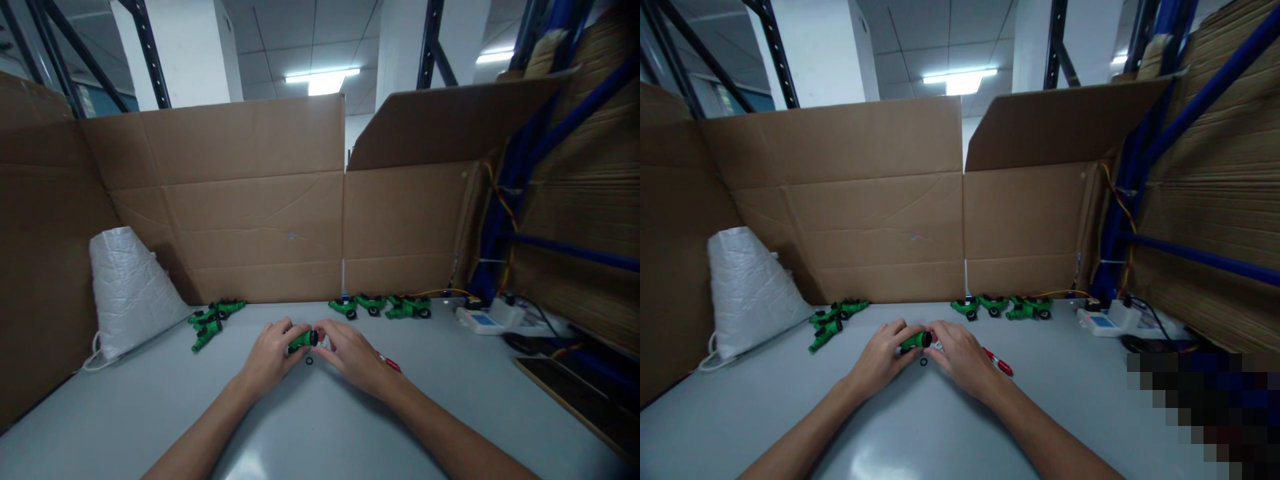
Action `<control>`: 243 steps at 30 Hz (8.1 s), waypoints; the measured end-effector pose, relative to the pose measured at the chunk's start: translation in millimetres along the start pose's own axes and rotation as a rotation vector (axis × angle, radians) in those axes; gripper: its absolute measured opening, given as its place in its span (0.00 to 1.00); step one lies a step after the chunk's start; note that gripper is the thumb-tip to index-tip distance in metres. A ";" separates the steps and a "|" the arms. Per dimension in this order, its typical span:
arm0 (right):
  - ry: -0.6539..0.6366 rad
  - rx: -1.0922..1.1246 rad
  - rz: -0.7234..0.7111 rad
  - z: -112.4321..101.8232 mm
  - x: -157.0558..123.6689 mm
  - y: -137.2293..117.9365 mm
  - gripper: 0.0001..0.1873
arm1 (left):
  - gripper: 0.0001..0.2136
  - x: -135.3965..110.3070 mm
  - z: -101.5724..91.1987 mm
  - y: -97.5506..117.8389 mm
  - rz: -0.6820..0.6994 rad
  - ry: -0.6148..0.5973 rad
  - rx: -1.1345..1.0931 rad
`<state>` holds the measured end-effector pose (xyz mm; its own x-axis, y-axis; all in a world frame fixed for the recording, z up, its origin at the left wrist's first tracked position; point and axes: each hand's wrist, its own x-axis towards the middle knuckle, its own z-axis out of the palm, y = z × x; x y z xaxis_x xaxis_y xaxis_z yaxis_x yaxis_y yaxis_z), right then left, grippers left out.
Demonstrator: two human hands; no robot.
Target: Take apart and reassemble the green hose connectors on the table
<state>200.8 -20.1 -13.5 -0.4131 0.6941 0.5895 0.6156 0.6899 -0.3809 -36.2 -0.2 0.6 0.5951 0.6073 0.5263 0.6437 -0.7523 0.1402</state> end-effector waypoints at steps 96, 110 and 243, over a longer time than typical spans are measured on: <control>-0.068 0.056 0.230 -2.0 2.0 -14.6 0.12 | 0.18 -0.7 -0.7 0.7 0.128 -0.004 0.196; -0.157 0.853 0.666 8.0 10.0 -15.7 0.20 | 0.19 -0.4 -5.6 2.7 0.145 0.034 0.242; 0.124 0.865 0.408 21.4 8.7 12.2 0.18 | 0.33 -1.9 17.3 -31.1 -0.194 0.054 -0.249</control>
<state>190.3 -1.3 -28.2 -0.1721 0.9215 0.3482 -0.0318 0.3481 -0.9369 -49.1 26.4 -19.2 0.4422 0.7361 0.5124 0.6009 -0.6673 0.4400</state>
